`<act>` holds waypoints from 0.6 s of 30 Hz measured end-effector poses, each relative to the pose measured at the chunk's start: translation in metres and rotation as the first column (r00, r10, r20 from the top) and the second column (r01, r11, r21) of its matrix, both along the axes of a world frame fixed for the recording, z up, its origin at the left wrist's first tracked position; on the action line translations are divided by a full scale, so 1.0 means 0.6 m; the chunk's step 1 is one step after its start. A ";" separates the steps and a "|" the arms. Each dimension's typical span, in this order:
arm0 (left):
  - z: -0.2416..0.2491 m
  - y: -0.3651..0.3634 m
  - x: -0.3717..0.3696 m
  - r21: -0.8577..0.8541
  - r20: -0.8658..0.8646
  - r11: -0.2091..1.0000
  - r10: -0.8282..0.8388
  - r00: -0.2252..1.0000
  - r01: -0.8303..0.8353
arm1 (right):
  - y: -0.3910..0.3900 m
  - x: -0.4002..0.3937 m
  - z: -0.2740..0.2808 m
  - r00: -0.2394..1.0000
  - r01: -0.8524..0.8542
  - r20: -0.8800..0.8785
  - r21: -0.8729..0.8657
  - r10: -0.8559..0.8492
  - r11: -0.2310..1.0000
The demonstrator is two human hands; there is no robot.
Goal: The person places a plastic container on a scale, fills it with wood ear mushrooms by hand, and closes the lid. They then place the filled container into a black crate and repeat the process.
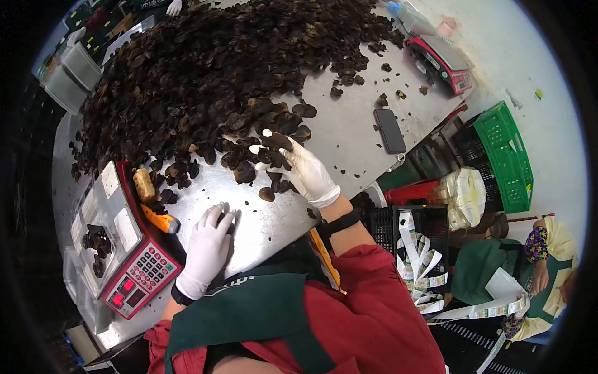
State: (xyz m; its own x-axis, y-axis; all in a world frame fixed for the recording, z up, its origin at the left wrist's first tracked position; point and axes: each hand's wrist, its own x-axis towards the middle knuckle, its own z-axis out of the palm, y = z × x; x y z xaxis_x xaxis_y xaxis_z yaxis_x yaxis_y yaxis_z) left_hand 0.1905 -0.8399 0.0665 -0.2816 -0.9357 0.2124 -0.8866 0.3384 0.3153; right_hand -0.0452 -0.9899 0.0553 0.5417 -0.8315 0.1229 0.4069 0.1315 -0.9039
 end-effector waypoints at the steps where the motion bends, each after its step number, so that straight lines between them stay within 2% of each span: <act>1: -0.012 -0.001 0.000 0.003 0.004 1.000 -0.002 1.000 0.002 | 0.002 -0.004 0.012 0.996 -0.058 0.077 0.104 0.050 0.993; 2: -0.021 -0.003 -0.001 0.015 -0.003 1.000 0.000 1.000 0.000 | 0.004 -0.009 0.022 0.983 -0.122 0.158 0.202 0.090 0.972; 3: -0.027 -0.003 -0.002 0.031 -0.011 1.000 0.000 1.000 0.000 | 0.004 -0.014 0.028 0.983 -0.117 0.160 0.207 0.085 0.971; 4: -0.033 -0.006 -0.002 -0.050 -0.040 0.999 0.003 0.999 -0.005 | 0.004 -0.018 0.033 0.997 -0.046 0.066 0.227 0.032 0.973; 5: -0.031 -0.006 -0.002 -0.041 -0.039 0.999 -0.001 0.999 -0.001 | 0.005 -0.023 0.033 0.999 0.025 -0.031 0.242 -0.018 0.970; 6: -0.027 -0.007 0.000 -0.001 -0.004 1.000 0.020 1.000 -0.020 | 0.005 -0.032 0.026 0.997 0.070 -0.035 0.237 -0.064 0.969; 7: -0.025 -0.007 0.001 0.035 0.031 0.999 0.039 0.999 -0.041 | 0.006 -0.042 0.032 0.979 0.136 -0.164 0.085 -0.121 0.987; 9: -0.027 -0.008 -0.003 0.001 0.067 0.998 0.055 0.996 -0.055 | 0.010 -0.072 0.032 0.985 0.154 -0.117 0.257 -0.127 0.954; 13: -0.019 -0.022 -0.019 -0.018 0.079 0.998 0.064 0.995 -0.063 | 0.046 -0.112 0.046 0.987 0.140 -0.106 0.205 -0.120 0.969; 15: -0.007 -0.033 -0.022 -0.074 0.066 0.994 0.087 0.994 -0.082 | 0.073 -0.166 0.065 0.905 0.169 -0.413 0.125 -0.104 0.978; 17: -0.006 -0.045 -0.020 -0.032 0.057 0.996 0.089 0.994 -0.087 | 0.097 -0.234 0.050 0.790 0.135 -0.594 -0.077 -0.154 0.988; 18: -0.003 -0.052 -0.020 -0.110 0.078 0.992 0.075 0.994 -0.066 | 0.109 -0.266 0.058 0.604 0.042 -0.785 -0.141 -0.137 0.989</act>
State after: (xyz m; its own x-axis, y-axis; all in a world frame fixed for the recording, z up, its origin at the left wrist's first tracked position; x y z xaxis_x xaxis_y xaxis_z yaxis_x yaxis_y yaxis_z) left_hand 0.1785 -0.8713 0.0646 -0.2364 -0.9268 0.2918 -0.9308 0.3022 0.2058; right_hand -0.2051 -0.9244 0.0903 0.3898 -0.8906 -0.2343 -0.4682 0.0274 -0.8832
